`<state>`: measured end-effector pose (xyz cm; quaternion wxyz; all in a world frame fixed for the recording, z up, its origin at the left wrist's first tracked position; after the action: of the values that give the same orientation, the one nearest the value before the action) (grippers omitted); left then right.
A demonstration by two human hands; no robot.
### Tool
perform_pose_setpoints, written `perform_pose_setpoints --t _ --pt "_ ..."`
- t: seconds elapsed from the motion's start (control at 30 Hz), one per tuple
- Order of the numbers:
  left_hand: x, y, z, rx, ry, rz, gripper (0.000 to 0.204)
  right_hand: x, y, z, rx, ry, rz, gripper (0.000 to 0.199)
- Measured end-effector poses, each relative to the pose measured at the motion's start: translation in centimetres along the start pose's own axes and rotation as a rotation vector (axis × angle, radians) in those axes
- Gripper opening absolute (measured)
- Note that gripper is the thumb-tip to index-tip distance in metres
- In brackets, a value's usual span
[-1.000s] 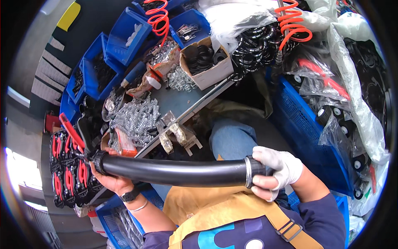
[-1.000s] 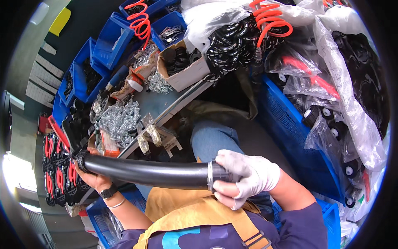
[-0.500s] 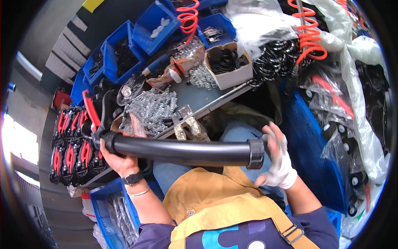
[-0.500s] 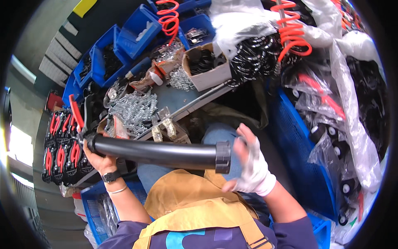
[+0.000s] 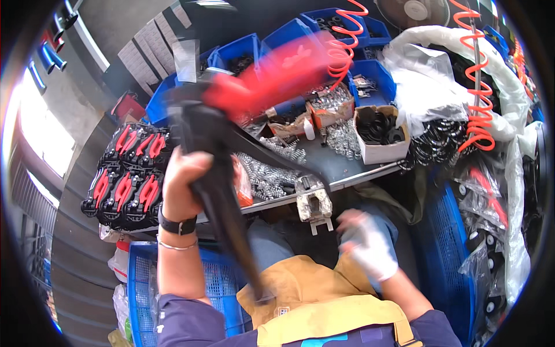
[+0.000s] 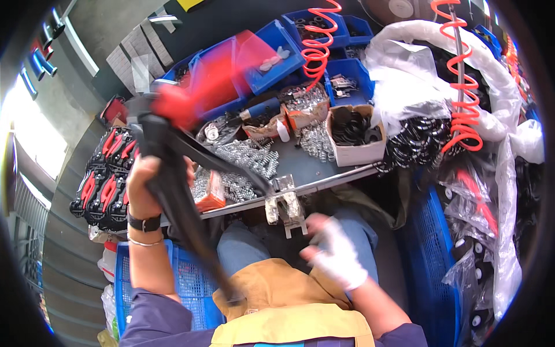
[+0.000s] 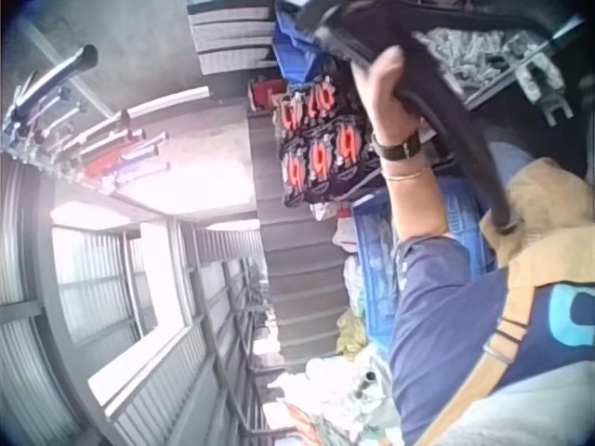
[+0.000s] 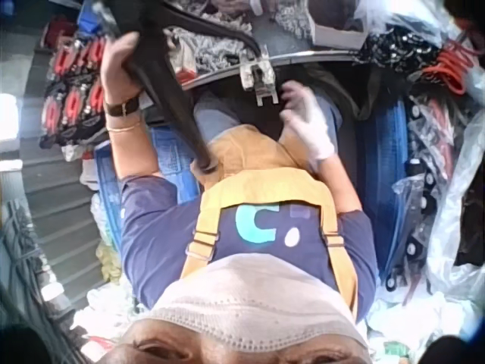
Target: The person assembles a mechanical component by hand, inserting springs into a plastic housing and securing them with screws using a pneumatic screwdriver.
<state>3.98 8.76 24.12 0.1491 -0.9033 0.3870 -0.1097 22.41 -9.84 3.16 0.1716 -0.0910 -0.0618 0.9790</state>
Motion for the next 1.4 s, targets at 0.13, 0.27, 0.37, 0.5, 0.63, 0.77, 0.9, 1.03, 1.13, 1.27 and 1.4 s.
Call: perform_pose_setpoints --t 0.13,0.27,0.37,0.5,0.63,0.77,0.9,1.03,1.13,1.27,1.4 --pt "7.6 1.9 3.0 -0.074 -1.014 0.461 0.071 -0.9 -5.3 5.4 -0.073 0.212 0.352 0.086" --pt "11.4 4.4 5.1 -0.153 -0.942 0.778 0.073 7.5 -1.9 4.1 0.268 -0.385 1.077 0.073" --pt "10.0 5.0 5.5 -0.191 -0.895 0.805 0.072 7.7 -1.3 3.2 0.427 -0.321 0.956 0.061" --pt "9.0 4.8 6.1 -0.201 -0.859 0.721 0.075 7.9 -2.5 3.6 0.264 -0.430 1.033 0.061" --pt "9.1 5.2 7.1 -0.321 -0.756 0.782 0.080 7.4 -1.2 0.3 0.370 -0.199 0.903 0.046" --pt "8.5 6.1 8.6 -0.338 -0.717 0.728 0.083 7.6 -0.7 1.3 0.356 -0.274 1.022 0.044" --pt "9.0 5.6 7.8 -0.211 -0.667 0.718 0.085 6.6 0.1 1.8 0.598 -0.302 0.948 0.042" --pt "8.4 6.4 9.0 -0.392 -0.648 0.713 0.085 4.5 -0.8 2.1 0.482 0.189 1.188 0.041" --pt "7.0 5.7 9.1 -0.339 -0.744 0.644 0.083 -3.3 -9.0 4.0 0.304 -0.495 0.326 0.046" --pt "8.0 5.5 11.3 -0.367 -0.820 0.636 0.080 -1.5 -8.0 6.5 0.260 -0.205 0.254 0.063" --pt "9.4 5.2 12.5 -0.375 -0.781 0.638 0.080 -1.8 -7.3 6.8 0.090 -0.156 0.146 0.063"
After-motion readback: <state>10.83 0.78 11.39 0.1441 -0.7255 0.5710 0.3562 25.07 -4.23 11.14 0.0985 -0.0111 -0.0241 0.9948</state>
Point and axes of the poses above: each hand's wrist, its own y-axis away from the middle knuckle, its own x-axis out of the palm, z = x × y, the point moved 10 cm from there along -y, towards the middle knuckle, and after that the axes turned 6 degrees about x, right-handed, at the moved point
